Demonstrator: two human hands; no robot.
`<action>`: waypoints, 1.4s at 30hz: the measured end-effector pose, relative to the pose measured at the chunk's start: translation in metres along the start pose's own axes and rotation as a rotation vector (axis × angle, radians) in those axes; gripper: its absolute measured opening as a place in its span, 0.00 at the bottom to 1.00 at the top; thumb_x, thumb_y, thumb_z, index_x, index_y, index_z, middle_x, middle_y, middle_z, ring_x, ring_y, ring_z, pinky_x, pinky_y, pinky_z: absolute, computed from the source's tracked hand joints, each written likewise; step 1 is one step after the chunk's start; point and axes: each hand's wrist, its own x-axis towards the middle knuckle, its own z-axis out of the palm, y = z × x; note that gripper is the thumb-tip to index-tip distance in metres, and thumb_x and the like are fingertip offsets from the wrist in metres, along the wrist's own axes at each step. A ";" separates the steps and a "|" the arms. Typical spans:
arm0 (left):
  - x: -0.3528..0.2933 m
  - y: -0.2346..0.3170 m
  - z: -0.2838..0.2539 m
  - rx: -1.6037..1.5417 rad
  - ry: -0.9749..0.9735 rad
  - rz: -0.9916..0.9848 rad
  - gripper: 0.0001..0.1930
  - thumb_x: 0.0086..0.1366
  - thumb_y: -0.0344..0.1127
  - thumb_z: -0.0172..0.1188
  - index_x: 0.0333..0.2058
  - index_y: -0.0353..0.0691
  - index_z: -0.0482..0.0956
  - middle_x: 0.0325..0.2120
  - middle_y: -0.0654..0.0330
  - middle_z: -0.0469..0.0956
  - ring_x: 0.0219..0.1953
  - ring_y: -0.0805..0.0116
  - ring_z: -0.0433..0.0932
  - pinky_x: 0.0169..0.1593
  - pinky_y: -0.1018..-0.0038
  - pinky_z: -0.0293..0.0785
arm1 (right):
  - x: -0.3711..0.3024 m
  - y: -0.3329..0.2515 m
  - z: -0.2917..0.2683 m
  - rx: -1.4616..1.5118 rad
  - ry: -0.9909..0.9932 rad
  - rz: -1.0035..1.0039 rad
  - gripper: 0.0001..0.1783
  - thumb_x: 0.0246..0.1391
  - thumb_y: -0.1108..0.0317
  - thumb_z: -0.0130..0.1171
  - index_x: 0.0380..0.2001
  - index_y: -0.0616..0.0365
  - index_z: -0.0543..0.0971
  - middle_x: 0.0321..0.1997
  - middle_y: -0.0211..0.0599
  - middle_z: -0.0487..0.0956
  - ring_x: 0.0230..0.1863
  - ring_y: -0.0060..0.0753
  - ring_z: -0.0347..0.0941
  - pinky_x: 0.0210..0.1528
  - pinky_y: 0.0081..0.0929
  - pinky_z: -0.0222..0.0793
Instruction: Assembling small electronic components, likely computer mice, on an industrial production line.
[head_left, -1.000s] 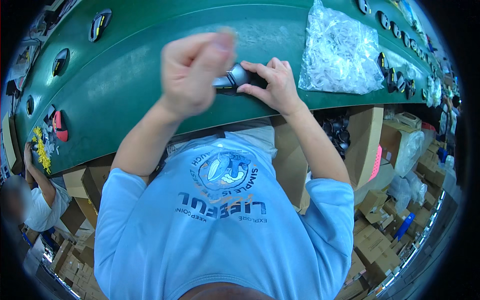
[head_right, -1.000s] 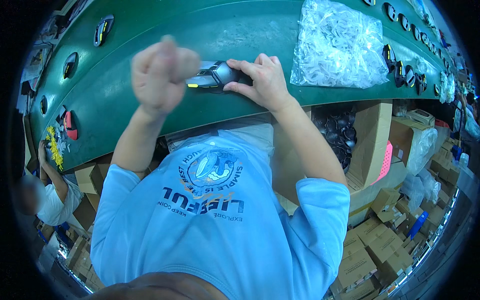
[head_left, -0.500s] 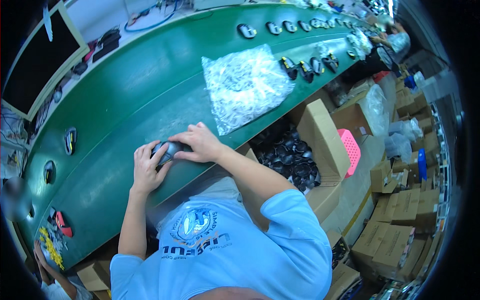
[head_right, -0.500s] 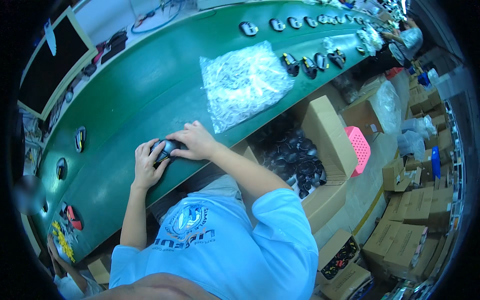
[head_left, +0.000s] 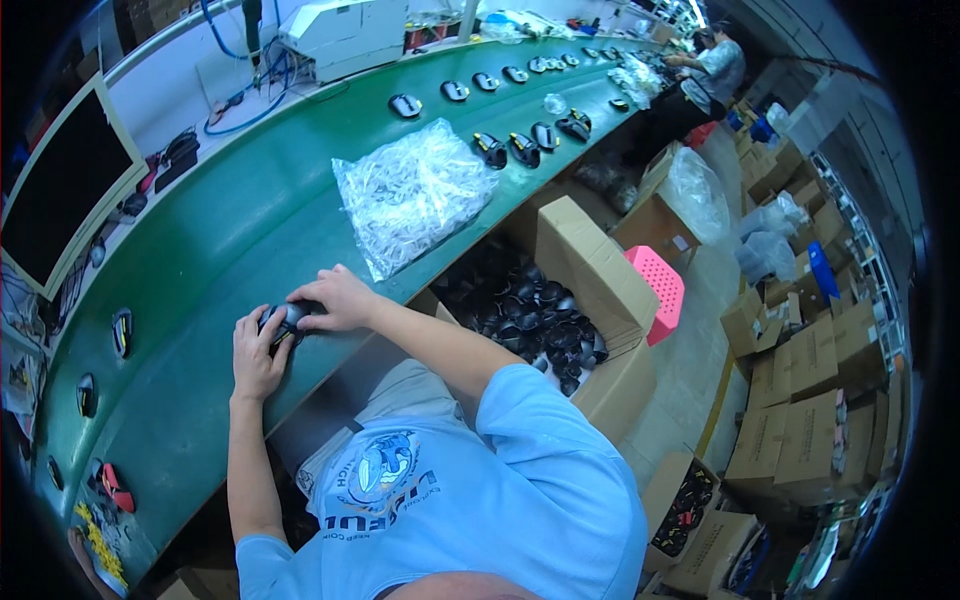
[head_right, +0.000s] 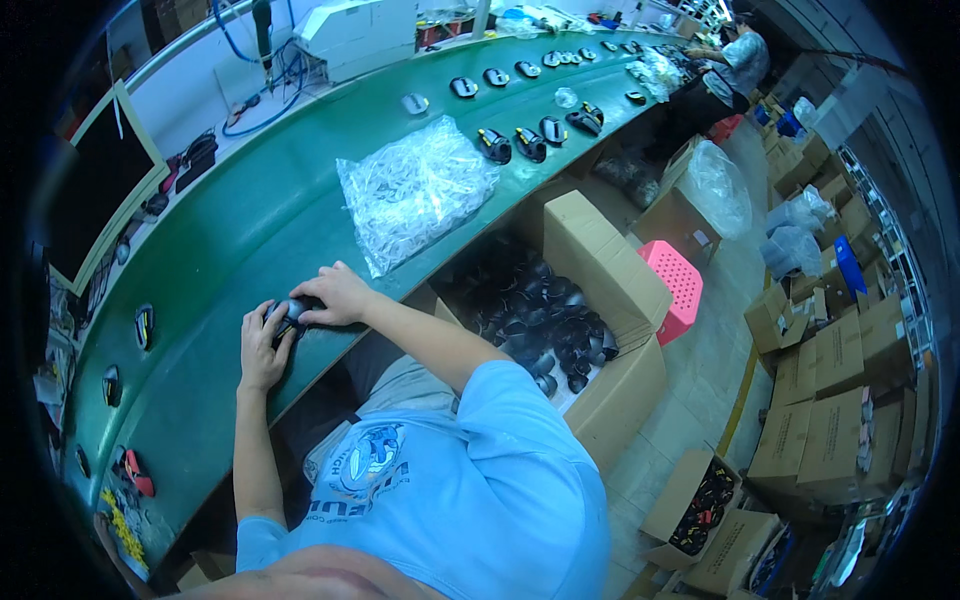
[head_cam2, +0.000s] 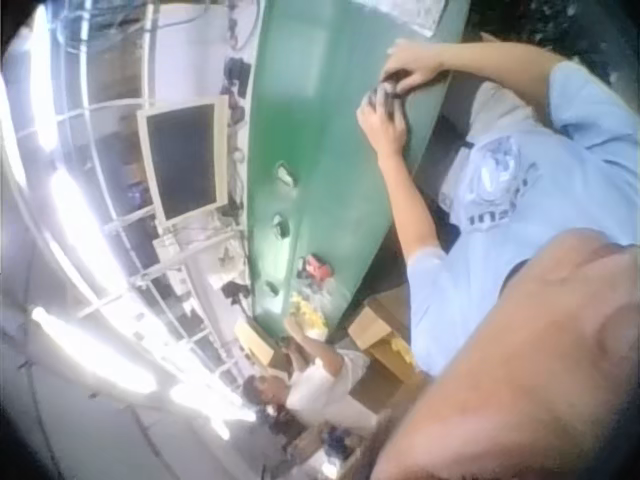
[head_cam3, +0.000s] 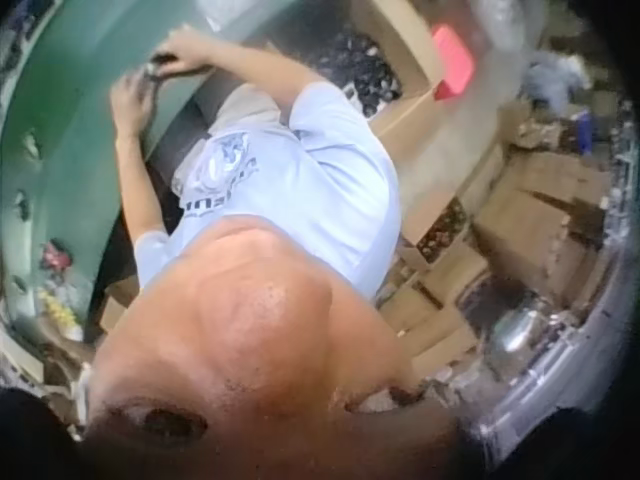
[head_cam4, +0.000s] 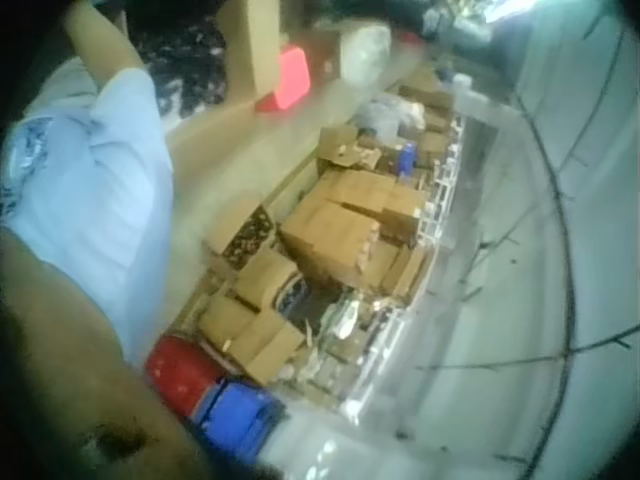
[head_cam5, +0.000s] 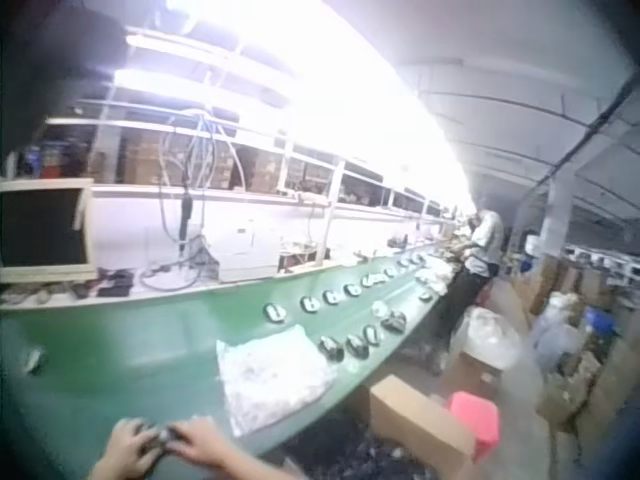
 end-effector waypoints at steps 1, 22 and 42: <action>0.001 -0.002 0.003 -0.001 0.016 0.016 0.27 0.65 0.37 0.70 0.63 0.47 0.81 0.63 0.46 0.76 0.62 0.42 0.73 0.67 0.51 0.70 | -0.001 0.001 0.000 -0.016 0.012 0.007 0.31 0.59 0.38 0.69 0.58 0.42 0.86 0.48 0.31 0.88 0.46 0.41 0.78 0.53 0.43 0.64; 0.022 -0.017 -0.011 -2.108 0.354 -0.620 0.29 0.85 0.52 0.37 0.73 0.41 0.69 0.63 0.44 0.78 0.49 0.48 0.85 0.51 0.56 0.86 | -0.006 0.001 -0.021 0.016 -0.008 0.011 0.31 0.51 0.43 0.75 0.53 0.47 0.86 0.46 0.37 0.89 0.46 0.55 0.83 0.49 0.52 0.73; -0.011 0.009 0.015 -2.460 0.399 -0.574 0.28 0.85 0.52 0.39 0.67 0.40 0.74 0.57 0.47 0.81 0.51 0.45 0.81 0.50 0.53 0.79 | -0.028 -0.033 -0.028 0.320 -0.013 -0.022 0.19 0.59 0.56 0.72 0.48 0.54 0.88 0.57 0.37 0.88 0.44 0.42 0.80 0.50 0.41 0.73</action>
